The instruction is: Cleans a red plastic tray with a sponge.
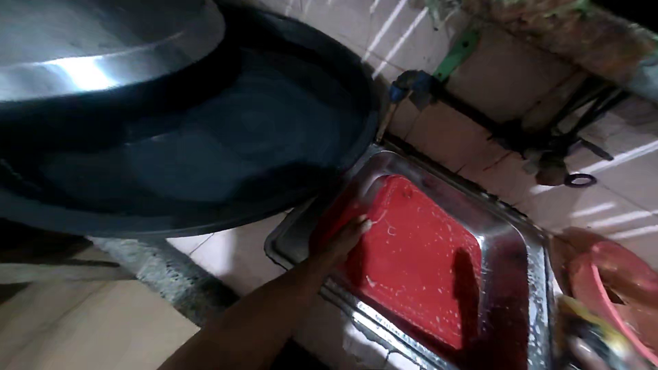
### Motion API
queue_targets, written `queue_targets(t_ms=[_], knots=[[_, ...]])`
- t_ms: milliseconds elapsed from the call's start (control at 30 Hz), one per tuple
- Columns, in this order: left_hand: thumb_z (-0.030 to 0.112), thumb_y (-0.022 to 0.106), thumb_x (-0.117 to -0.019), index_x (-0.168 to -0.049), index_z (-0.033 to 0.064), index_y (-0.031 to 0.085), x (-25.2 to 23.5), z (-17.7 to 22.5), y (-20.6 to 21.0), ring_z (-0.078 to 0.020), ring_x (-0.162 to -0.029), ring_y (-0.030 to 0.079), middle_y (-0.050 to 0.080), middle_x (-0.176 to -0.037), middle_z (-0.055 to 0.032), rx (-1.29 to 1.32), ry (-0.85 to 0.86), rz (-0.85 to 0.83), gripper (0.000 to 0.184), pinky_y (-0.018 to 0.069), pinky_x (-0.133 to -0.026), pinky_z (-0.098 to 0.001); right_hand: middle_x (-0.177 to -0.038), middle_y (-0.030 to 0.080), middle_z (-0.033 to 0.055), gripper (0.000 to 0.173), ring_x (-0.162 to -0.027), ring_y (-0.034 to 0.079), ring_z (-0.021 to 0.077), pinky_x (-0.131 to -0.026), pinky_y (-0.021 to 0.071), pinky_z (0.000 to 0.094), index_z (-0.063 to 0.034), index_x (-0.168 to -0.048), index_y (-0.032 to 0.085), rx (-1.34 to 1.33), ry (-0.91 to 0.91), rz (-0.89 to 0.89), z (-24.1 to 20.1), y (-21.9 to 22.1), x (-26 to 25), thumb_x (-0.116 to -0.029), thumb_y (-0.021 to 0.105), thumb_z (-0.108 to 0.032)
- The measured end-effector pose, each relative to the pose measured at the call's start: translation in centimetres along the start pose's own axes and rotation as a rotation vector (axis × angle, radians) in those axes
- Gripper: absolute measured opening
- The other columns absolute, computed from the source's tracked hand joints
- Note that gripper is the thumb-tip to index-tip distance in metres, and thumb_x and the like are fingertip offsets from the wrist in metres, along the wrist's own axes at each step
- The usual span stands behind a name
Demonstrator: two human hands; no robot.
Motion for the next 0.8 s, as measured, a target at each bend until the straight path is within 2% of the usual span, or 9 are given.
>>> queue_targets(t_ms=[100, 200, 267, 333, 400, 500, 600, 700, 800], knots=[[0.04, 0.045, -0.1093, -0.153, 0.0135, 0.045, -0.2, -0.3, 0.2, -0.0259, -0.134, 0.054, 0.053, -0.149, -0.0132, 0.038, -0.025, 0.015, 0.051, 0.0457, -0.109, -0.0506, -0.13, 0.064, 0.0224, 0.06, -0.108, 0.069, 0.0223, -0.093, 0.0583, 0.0433, 0.0043, -0.147, 0.047, 0.091, -0.029, -0.133, -5.1, 13.7, -2.3, -0.0997, 0.065, -0.027], [0.038, 0.042, -0.1106, -0.153, 0.0127, 0.045, 0.1, 0.2, 0.3, -0.0259, -0.132, 0.055, 0.054, -0.148, -0.0142, 0.014, -0.047, -0.01, 0.05, 0.0456, -0.108, -0.0494, -0.154, 0.05, 0.0189, 0.058, -0.139, 0.053, 0.0309, -0.115, 0.0451, 0.0494, -0.0045, -0.147, 0.054, 0.212, -0.261, -0.314, -8.7, 27.1, -2.9, -0.0978, 0.067, -0.031], [0.037, 0.044, -0.1104, -0.154, 0.0117, 0.042, -0.1, 0.0, 0.2, -0.0275, -0.132, 0.054, 0.054, -0.147, -0.0163, -0.001, -0.062, -0.018, 0.051, 0.0449, -0.109, -0.0499, -0.156, 0.049, 0.0165, 0.056, -0.143, 0.048, 0.0328, -0.116, 0.0411, 0.0533, -0.0083, -0.146, 0.057, 0.316, -0.418, -0.337, -8.0, 31.5, -3.0, -0.0959, 0.067, -0.032], [0.038, 0.053, -0.1067, -0.158, 0.014, 0.036, -1.0, -1.1, 0.6, -0.0276, -0.132, 0.055, 0.054, -0.147, -0.0162, 0.023, -0.091, -0.048, 0.059, 0.0466, -0.108, -0.0498, -0.149, 0.055, 0.0201, 0.054, -0.139, 0.052, 0.0352, -0.115, 0.0438, 0.0531, -0.002, -0.14, 0.062, 0.256, -0.406, -0.204, -3.1, 29.9, -4.9, -0.0926, 0.069, -0.027], [0.034, 0.065, -0.0989, -0.161, 0.0206, 0.03, -1.4, -1.8, 1.2, -0.0275, -0.13, 0.057, 0.053, -0.148, -0.0148, 0.083, -0.12, -0.099, 0.072, 0.0503, -0.104, -0.0507, -0.149, 0.053, 0.0219, 0.056, -0.138, 0.052, 0.0342, -0.116, 0.0427, 0.0519, 0.0016, -0.147, 0.051, 0.207, -0.1, -0.075, 5.8, 24.6, -8.1, -0.0969, 0.065, -0.018], [0.021, 0.073, -0.0899, -0.162, 0.0267, 0.025, -0.8, -1.1, 1.6, -0.0222, -0.127, 0.059, 0.052, -0.149, -0.0115, 0.17, -0.129, -0.178, 0.087, 0.0532, -0.1, -0.0448, -0.148, 0.05, 0.0311, 0.063, -0.137, 0.05, 0.0466, -0.114, 0.0386, 0.0622, 0.0044, -0.152, 0.041, 0.394, 0.199, 0.065, 13.9, 19.2, -10.5, -0.1034, 0.058, -0.032], [0.006, 0.072, -0.085, -0.162, 0.0244, 0.024, -0.5, -0.4, 2.0, -0.0183, -0.128, 0.058, 0.05, -0.15, -0.0107, 0.255, -0.097, -0.235, 0.093, 0.0525, -0.1, -0.0397, -0.155, 0.04, 0.0335, 0.063, -0.145, 0.041, 0.0461, -0.121, 0.0336, 0.0552, 0.0103, -0.152, 0.038, 0.321, -0.143, 0.009, 5.1, 24.5, -9.7, -0.1072, 0.048, -0.033], [0.004, 0.069, -0.0864, -0.164, 0.0202, 0.018, 0.0, 0.3, 1.7, -0.0208, -0.14, 0.048, 0.042, -0.158, -0.0116, 0.189, -0.048, -0.255, 0.095, 0.0451, -0.111, -0.0426, -0.151, 0.047, 0.0312, 0.059, -0.145, 0.043, 0.0437, -0.121, 0.0336, 0.0526, 0.0102, -0.142, 0.053, 0.142, -0.572, -0.072, -7.4, 31.4, -9.7, -0.1023, 0.05, -0.034], [0.009, 0.07, -0.0879, -0.165, 0.0231, 0.018, 0.4, 0.4, 1.6, -0.0216, -0.139, 0.048, 0.043, -0.158, -0.011, 0.118, -0.039, -0.254, 0.094, 0.0449, -0.111, -0.045, -0.153, 0.049, 0.0229, 0.051, -0.146, 0.043, 0.0365, -0.122, 0.0341, 0.0522, 0.0, -0.143, 0.057, 0.105, -0.471, -0.095, -9.6, 32.6, -17.4, -0.1017, 0.054, -0.031]])
Point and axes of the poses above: each hand's wrist, its own x-axis away from the middle knuckle, its own y-axis out of the palm, z = x × y, the point moved 10 cm from there along -x, towards the middle knuckle
